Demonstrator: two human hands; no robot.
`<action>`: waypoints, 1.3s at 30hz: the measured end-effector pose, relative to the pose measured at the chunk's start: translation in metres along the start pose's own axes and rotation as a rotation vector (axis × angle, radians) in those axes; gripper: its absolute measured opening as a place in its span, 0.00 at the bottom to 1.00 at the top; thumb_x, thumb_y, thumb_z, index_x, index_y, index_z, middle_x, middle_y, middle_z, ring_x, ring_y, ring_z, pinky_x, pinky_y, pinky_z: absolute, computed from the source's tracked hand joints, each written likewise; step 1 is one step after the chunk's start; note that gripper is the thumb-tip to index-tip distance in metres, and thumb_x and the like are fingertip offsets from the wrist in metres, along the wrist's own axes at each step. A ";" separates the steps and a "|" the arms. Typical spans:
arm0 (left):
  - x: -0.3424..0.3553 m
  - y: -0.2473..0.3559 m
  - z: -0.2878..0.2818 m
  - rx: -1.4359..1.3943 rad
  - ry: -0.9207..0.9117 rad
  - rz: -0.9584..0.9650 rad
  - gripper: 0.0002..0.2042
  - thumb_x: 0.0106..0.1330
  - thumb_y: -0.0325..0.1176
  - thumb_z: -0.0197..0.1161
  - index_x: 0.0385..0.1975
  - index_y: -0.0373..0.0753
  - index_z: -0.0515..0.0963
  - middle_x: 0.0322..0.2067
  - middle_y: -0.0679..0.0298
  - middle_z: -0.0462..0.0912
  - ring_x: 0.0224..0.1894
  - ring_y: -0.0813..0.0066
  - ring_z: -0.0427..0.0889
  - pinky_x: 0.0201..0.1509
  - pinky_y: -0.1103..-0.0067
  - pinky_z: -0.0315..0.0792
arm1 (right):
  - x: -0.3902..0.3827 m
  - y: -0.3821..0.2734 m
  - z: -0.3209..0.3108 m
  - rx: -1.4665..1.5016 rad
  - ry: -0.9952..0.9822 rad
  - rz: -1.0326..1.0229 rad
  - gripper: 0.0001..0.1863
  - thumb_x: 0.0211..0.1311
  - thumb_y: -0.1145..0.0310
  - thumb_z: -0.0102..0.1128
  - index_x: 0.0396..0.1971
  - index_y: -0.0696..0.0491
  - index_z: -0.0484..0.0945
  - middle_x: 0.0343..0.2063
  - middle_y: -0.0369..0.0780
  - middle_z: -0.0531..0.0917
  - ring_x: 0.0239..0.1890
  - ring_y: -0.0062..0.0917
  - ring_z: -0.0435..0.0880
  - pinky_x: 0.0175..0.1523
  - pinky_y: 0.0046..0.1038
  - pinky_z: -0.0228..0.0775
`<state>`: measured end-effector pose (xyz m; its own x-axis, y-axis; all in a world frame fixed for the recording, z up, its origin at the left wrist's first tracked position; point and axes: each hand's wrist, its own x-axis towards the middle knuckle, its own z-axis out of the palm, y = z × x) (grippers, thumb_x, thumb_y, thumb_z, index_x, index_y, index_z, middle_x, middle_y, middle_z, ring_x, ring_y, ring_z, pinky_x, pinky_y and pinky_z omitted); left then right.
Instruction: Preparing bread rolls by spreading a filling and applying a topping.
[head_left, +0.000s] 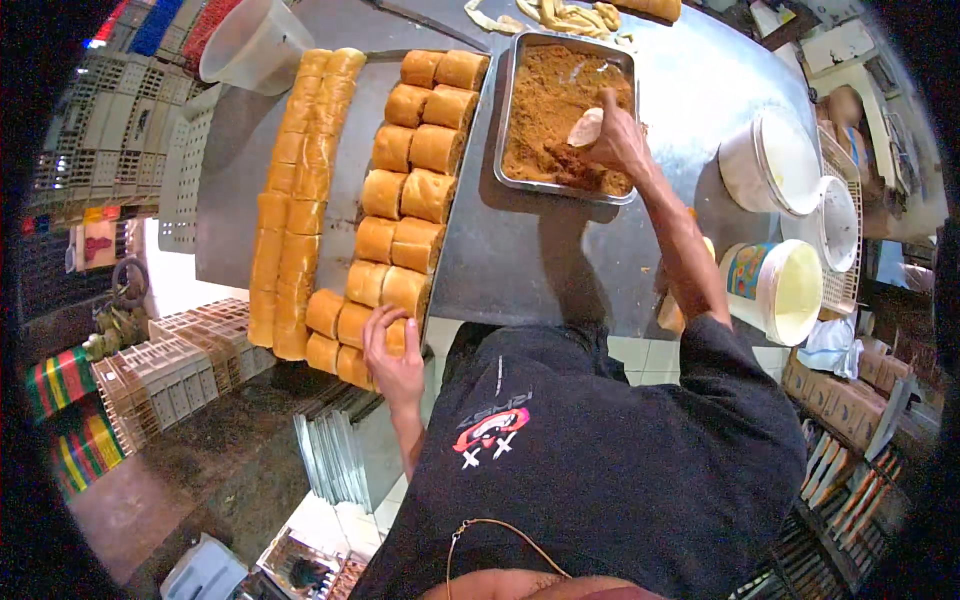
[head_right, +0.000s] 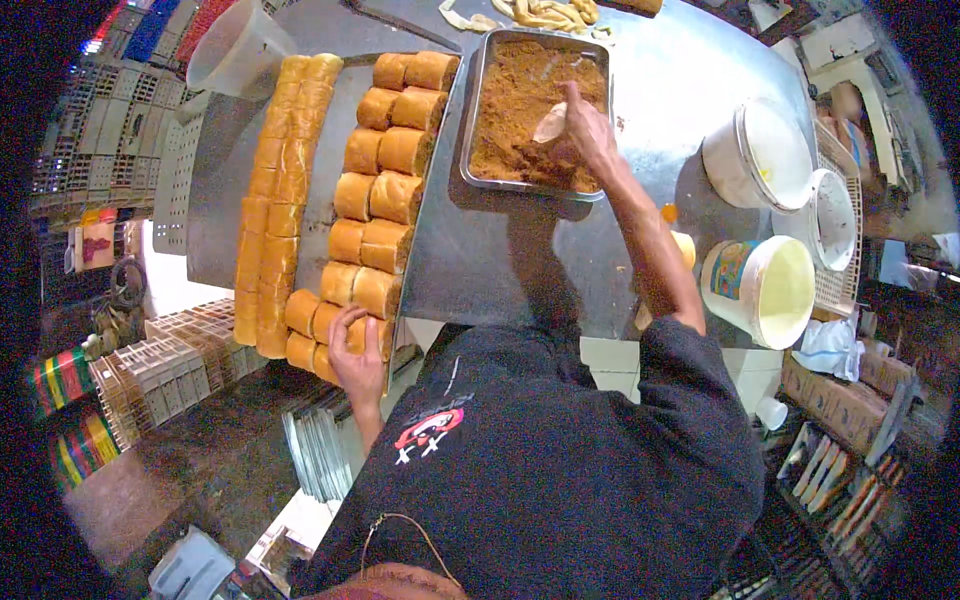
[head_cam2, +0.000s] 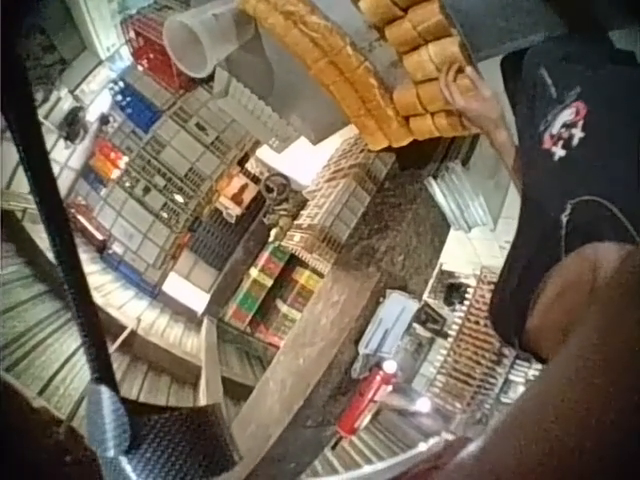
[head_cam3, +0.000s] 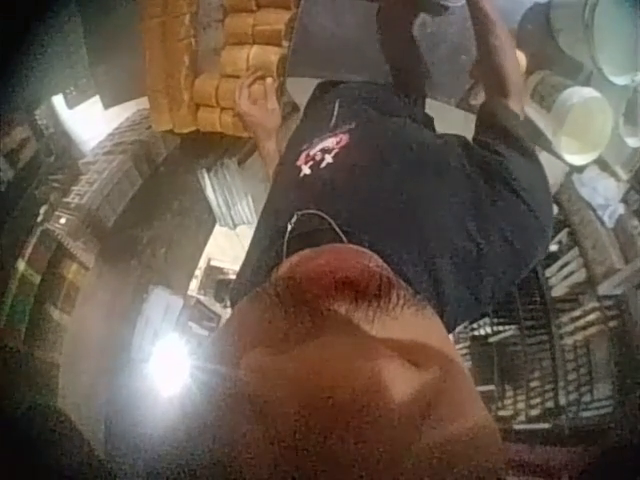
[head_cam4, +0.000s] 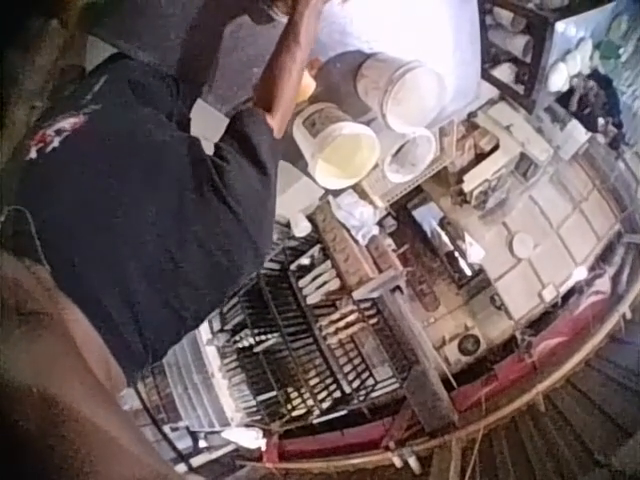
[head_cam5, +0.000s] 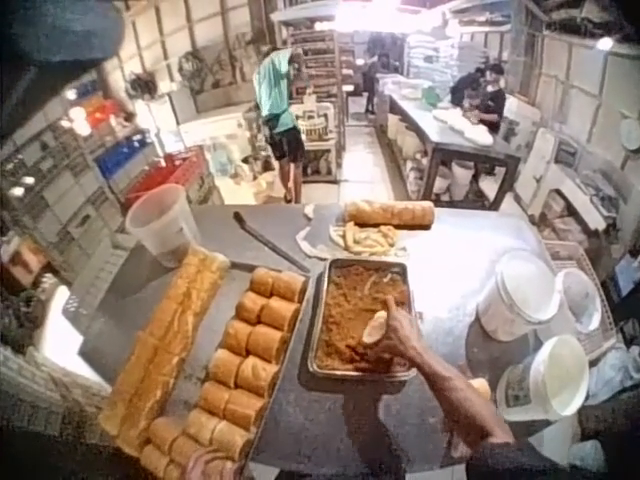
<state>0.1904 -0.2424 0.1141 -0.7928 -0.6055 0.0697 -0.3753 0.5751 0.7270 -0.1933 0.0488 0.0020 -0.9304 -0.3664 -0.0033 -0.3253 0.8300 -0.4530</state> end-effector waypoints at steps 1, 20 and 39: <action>0.001 -0.001 -0.001 0.009 -0.003 0.018 0.08 0.64 0.30 0.66 0.39 0.33 0.81 0.48 0.53 0.81 0.55 0.54 0.77 0.63 0.64 0.67 | 0.006 -0.008 -0.006 -0.001 0.000 0.001 0.51 0.36 0.55 0.82 0.60 0.52 0.59 0.38 0.57 0.84 0.42 0.49 0.85 0.40 0.46 0.74; -0.013 -0.027 -0.016 -0.018 0.076 -0.018 0.10 0.63 0.31 0.66 0.40 0.33 0.80 0.47 0.53 0.81 0.54 0.54 0.77 0.62 0.65 0.68 | 0.000 -0.009 -0.007 -0.271 -0.131 -0.080 0.24 0.45 0.62 0.73 0.45 0.51 0.79 0.36 0.48 0.83 0.42 0.48 0.83 0.48 0.44 0.77; -0.081 -0.103 -0.070 0.070 0.446 -0.222 0.08 0.63 0.30 0.68 0.39 0.36 0.81 0.47 0.56 0.83 0.53 0.58 0.78 0.61 0.68 0.69 | -0.038 -0.281 0.018 0.532 -0.194 -0.345 0.35 0.35 0.53 0.83 0.44 0.56 0.78 0.37 0.49 0.85 0.40 0.42 0.85 0.43 0.39 0.77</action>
<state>0.3273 -0.2913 0.0814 -0.4138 -0.8847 0.2148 -0.5546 0.4321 0.7111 -0.0641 -0.1778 0.1138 -0.7247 -0.6841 0.0827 -0.4248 0.3490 -0.8353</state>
